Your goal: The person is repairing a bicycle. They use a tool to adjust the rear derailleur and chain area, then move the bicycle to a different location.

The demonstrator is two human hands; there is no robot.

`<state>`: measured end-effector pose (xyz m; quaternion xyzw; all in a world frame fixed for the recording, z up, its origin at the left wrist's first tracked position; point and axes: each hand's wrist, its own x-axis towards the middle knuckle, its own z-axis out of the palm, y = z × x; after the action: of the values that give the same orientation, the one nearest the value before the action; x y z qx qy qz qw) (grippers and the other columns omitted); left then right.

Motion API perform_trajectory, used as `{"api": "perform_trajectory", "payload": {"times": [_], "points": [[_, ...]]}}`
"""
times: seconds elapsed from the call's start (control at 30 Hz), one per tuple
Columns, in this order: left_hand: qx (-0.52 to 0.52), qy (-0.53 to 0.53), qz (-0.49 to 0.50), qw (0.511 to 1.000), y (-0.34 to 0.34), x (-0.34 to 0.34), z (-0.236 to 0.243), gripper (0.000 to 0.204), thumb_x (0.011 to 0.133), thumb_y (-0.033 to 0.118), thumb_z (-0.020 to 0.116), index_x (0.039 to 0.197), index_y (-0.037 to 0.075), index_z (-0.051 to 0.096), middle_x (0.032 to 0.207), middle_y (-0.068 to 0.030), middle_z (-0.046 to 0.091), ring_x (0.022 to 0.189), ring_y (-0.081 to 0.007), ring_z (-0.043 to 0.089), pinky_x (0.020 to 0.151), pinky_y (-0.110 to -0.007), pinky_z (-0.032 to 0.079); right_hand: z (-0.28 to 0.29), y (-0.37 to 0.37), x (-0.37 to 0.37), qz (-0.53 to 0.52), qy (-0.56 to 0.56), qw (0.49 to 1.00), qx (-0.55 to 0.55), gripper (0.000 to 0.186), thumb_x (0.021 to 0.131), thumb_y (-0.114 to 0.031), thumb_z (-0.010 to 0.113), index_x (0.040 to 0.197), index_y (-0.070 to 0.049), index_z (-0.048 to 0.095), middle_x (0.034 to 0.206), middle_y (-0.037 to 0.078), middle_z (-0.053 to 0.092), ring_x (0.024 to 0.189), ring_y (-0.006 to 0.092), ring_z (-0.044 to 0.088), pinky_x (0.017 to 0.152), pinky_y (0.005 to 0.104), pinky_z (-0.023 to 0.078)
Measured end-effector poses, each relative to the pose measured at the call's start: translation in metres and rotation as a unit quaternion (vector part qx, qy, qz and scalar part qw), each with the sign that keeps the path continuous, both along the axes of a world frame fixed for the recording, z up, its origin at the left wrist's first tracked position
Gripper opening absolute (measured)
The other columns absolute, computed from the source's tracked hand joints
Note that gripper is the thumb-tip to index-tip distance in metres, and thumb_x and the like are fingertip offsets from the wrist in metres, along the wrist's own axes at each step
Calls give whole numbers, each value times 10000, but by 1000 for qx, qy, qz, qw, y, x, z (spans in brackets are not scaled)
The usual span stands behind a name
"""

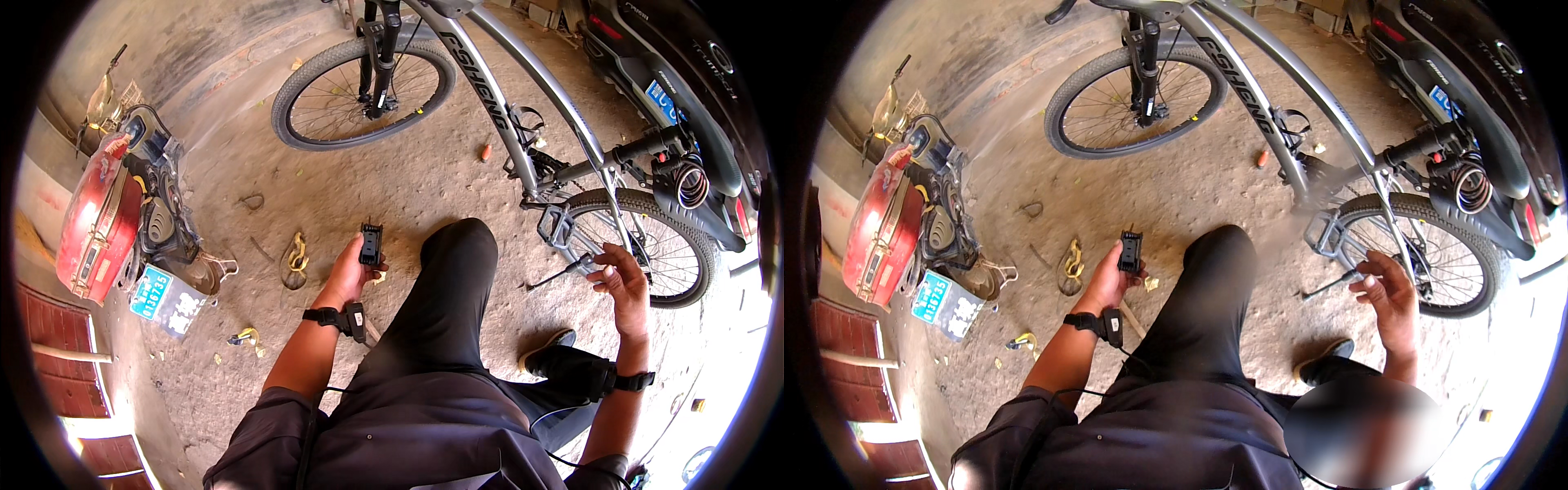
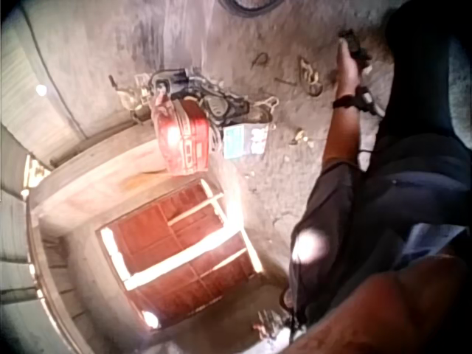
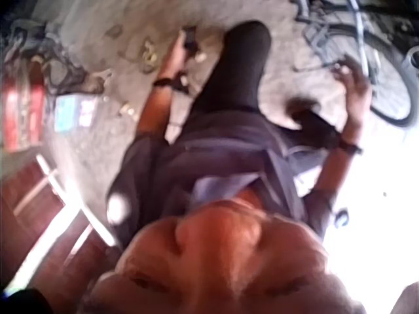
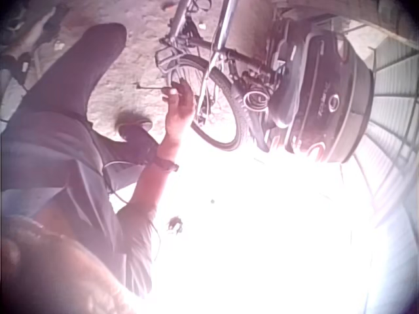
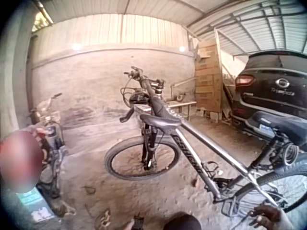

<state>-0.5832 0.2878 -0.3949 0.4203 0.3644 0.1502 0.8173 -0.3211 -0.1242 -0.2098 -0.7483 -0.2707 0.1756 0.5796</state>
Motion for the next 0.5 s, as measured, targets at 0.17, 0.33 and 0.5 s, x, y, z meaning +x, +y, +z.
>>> {"api": "perform_trajectory", "payload": {"times": [0.17, 0.33, 0.5], "points": [[2, 4, 2, 1000, -4, 1, 6, 499, 1031, 555, 435, 1147, 98, 597, 898, -96, 673, 769, -256, 697, 635, -359, 529, 0, -2, -4, -8, 0, 1000, 3, 497, 983, -244, 669, 1377, 22, 525, 1155, 153, 668, 909, 186, 695, 755, 271, 551], [3, -3, 6, 1000, -2, -1, 3, 464, 1032, 532, 462, 1148, 102, 594, 921, -91, 669, 774, -254, 697, 635, -348, 530, 1, 2, -8, -8, -9, 1000, 0, 494, 982, -241, 671, 1377, 19, 527, 1152, 153, 670, 905, 184, 694, 753, 270, 550], [82, -37, -22, 996, -18, 23, 19, 481, 1013, 493, 556, 1318, 122, 566, 1042, -50, 655, 790, -198, 675, 654, -309, 517, 7, -13, -6, -26, -14, 1000, 10, 518, 978, -274, 675, 1385, 8, 525, 1158, 139, 671, 908, 175, 694, 754, 267, 543]]}}
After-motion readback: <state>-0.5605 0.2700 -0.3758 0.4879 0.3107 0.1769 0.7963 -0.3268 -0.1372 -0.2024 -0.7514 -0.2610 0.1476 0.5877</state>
